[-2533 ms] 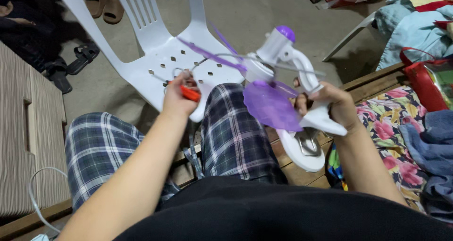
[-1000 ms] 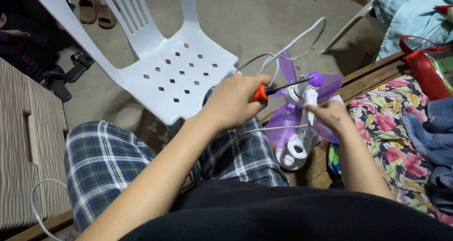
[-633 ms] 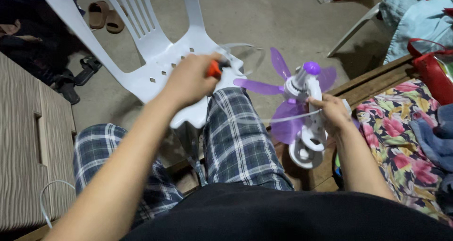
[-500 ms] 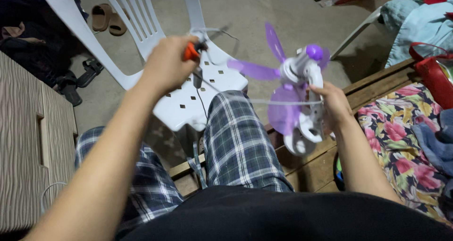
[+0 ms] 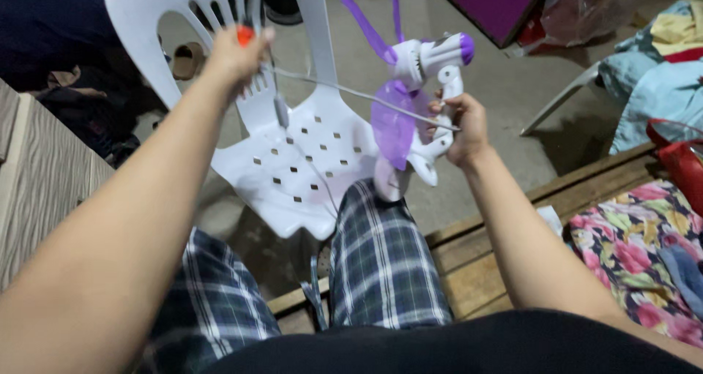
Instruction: The person uses a screwdriver to remove screws from the base of a small electric fan, detaches the fan head, and places it on a nearby chair. They then pick up a second fan with green blades and hold it next to the first.
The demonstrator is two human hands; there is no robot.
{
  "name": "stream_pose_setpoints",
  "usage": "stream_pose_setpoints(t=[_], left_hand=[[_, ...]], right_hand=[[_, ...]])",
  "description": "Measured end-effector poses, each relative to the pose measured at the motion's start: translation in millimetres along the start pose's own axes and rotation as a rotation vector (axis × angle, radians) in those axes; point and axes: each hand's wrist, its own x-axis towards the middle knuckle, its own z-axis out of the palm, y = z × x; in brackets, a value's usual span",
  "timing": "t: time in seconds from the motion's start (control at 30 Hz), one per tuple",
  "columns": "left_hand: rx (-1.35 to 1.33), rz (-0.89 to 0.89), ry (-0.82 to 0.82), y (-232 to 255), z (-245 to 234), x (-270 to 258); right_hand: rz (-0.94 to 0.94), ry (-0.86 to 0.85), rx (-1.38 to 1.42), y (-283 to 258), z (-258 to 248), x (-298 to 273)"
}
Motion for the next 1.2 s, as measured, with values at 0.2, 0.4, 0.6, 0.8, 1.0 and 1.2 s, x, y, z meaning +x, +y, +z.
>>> stream_pose_setpoints(t=[0.2, 0.4, 0.6, 0.8, 1.0, 1.2], left_hand=[[-0.087, -0.329, -0.150, -48, 11, -18], [0.029, -0.489, -0.351, -36, 21, -65], [-0.410, -0.531, -0.526, -15, 44, -118], [-0.692, -0.383, -0.460, -17, 62, -135], [-0.672, -0.276, -0.278, -25, 74, -151], [-0.759, -0.053, 0.185, 4, 99, -152]], right_hand=[[0.126, -0.103, 0.282, 27, 38, 21], [0.226, -0.045, 0.606, 54, 48, 41], [0.324, -0.017, 1.128, 79, 47, 58], [0.353, 0.054, 1.145, 78, 59, 70], [0.214, 0.133, 1.004, 58, 93, 91], [0.259, -0.046, 0.928, 53, 160, 92]])
